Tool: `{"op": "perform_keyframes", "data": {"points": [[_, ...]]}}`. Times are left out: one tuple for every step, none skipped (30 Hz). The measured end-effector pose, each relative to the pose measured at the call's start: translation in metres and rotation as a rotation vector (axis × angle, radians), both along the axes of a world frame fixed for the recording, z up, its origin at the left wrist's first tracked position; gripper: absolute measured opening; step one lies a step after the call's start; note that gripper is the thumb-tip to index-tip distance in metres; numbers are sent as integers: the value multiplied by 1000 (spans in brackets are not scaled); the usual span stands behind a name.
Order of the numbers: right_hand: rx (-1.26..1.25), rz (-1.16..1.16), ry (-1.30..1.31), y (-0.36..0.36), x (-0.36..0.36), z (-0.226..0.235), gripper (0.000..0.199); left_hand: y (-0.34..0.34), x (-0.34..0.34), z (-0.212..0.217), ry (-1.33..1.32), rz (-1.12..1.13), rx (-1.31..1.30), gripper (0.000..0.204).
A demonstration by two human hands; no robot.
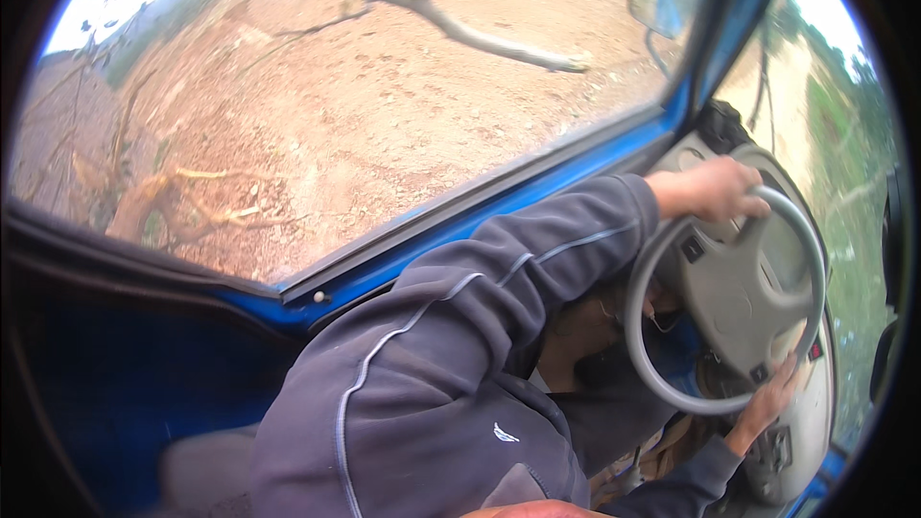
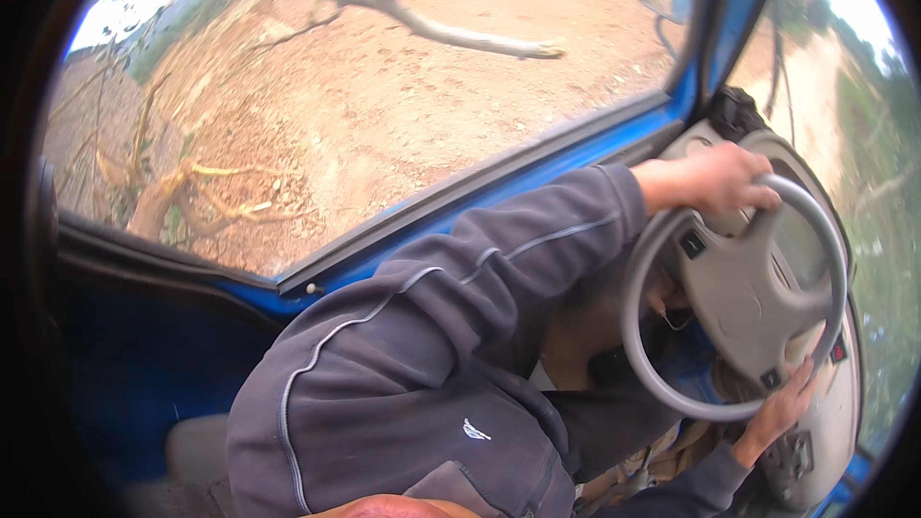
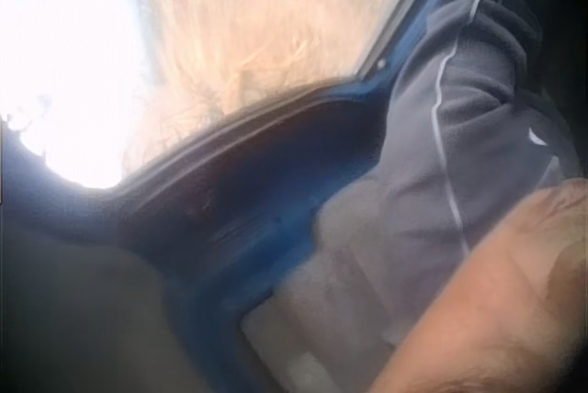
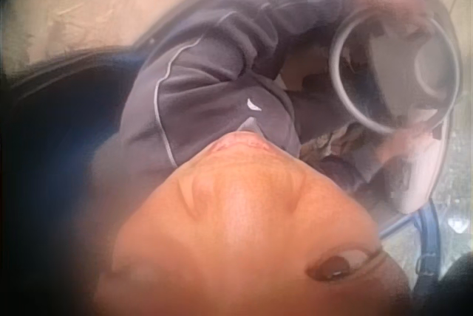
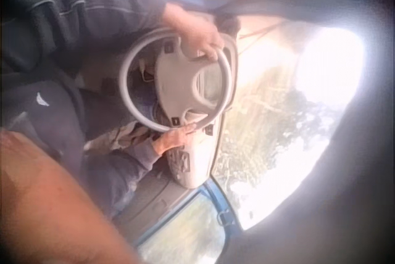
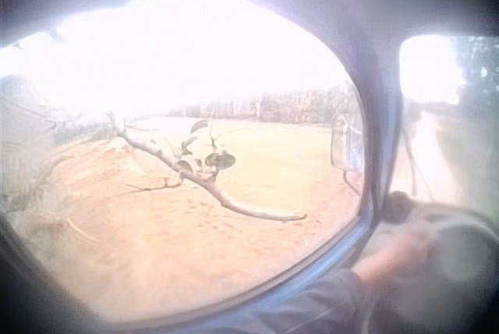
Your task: The person drives a blue van along a narrow dirt road through an orchard. They steer the vehicle with both hands, navigating turns and uneven terrain while passing rows of trees.
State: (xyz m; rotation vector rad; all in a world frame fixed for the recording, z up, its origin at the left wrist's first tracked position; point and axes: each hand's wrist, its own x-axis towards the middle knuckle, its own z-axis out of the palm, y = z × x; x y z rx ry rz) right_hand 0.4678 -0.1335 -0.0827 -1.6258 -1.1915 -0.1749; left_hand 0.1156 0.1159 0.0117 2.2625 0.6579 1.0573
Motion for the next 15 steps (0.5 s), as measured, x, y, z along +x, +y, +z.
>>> {"op": "perform_keyframes", "data": {"points": [[12, -44, 40, -9, -9, -2, 60, -5, 0, -1, -7, -18, 36, 55], [-30, -74, 218, -15, -33, 6, 62, -5, 0, -3, -4, -23, 61, 56], [16, -111, 183, -22, -48, 5, 63, -10, 0, 0, 0, -50, 53, 57], [18, -105, 203, -27, -58, 4, 64, -12, -2, 0, -1, -55, 54, 58], [20, -100, 221, -31, -66, 4, 64, -14, -4, 0, -3, -60, 55, 59], [30, -102, 247, -35, -71, 2, 65, -18, -5, 3, 2, -73, 63, 59], [32, -107, 232, -39, -74, 0, 64, -21, -8, 3, -14, -74, 78, 59], [33, -113, 216, -42, -76, -3, 63, -23, -12, 3, -4, -70, 74, 59], [33, -119, 213, -45, -82, -4, 62, -28, -18, 6, 18, -66, 70, 59], [39, -109, 242, -49, -87, -4, 61, -32, -21, 9, 39, -64, 65, 58], [46, -100, 271, -51, -93, -6, 61, -30, -20, 8, 19, -59, 73, 57], [50, -87, 302, -54, -105, -6, 60, -32, -24, 9, 21, -62, 92, 57], [59, -102, 305, -58, -114, -8, 59, -33, -25, 8, 17, -70, 108, 57], [68, -117, 308, -61, -121, -10, 58, -34, -27, 7, 14, -77, 124, 57], [79, -130, 306, -62, -125, -12, 57, -34, -26, 8, -18, -78, 137, 57]]}}
